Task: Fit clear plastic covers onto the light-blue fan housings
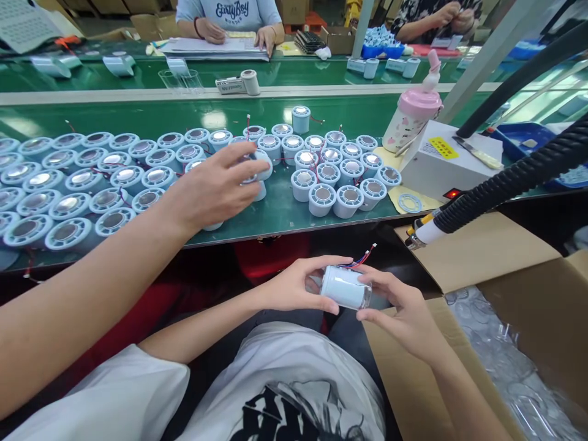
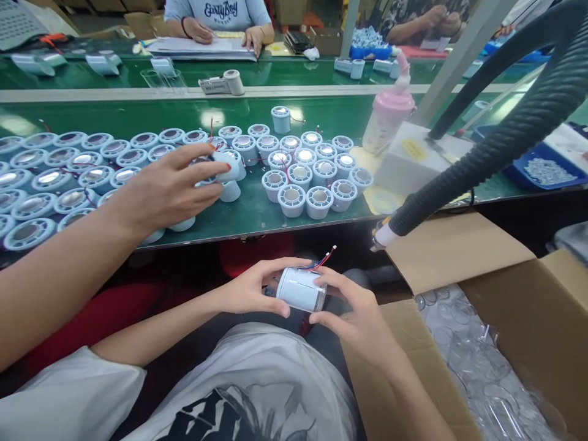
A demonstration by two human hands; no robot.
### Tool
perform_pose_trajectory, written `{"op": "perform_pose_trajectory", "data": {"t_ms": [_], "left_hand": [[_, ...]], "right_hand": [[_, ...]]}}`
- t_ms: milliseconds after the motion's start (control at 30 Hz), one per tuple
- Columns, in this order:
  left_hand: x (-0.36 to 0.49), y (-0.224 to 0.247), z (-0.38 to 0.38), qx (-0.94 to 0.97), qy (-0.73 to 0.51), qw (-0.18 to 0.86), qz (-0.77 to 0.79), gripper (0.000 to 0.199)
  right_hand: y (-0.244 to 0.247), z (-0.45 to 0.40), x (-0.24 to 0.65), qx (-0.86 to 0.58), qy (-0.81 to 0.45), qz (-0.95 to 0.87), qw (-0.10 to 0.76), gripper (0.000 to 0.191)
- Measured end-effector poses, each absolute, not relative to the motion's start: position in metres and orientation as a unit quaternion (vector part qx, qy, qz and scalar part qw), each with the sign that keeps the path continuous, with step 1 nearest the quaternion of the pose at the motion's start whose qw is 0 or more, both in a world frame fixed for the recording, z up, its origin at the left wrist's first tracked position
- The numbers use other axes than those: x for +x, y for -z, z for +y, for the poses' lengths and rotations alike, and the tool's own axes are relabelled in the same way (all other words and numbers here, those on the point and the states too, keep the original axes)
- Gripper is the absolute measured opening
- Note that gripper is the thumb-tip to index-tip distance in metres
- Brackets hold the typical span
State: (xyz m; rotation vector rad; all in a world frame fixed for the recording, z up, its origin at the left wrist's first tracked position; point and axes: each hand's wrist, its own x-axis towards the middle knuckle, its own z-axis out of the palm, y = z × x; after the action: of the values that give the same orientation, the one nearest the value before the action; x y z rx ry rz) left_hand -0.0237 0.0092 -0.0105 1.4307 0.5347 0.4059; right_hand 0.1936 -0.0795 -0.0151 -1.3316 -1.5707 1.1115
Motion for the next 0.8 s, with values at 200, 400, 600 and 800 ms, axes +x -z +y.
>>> {"op": "perform_pose_trajectory", "data": {"t_ms": [200,400,600,800], "left_hand": [[-0.0247,0.0042,0.0075,0.688,-0.211,0.666,0.199,0.07],[-0.0256,0.0034,0.0078,0.717,-0.209,0.638,0.188,0.071],[-0.0259,0.0028,0.0081,0.733,-0.213,0.623,0.173,0.07],[-0.0262,0.0039,0.0087,0.737,-0.217,0.617,0.171,0.07]], "right_hand": [[0.0095,-0.0798,0.1967,-0.519,-0.512,-0.556,0.398,0.038],[0.0125,-0.0793,0.1987,-0.497,-0.584,-0.498,0.406,0.039],[0.0136,-0.0764,0.1957,-0.474,-0.645,-0.432,0.416,0.036],[0.016,-0.0757,0.1929,-0.492,-0.66,-0.384,0.418,0.036]]}}
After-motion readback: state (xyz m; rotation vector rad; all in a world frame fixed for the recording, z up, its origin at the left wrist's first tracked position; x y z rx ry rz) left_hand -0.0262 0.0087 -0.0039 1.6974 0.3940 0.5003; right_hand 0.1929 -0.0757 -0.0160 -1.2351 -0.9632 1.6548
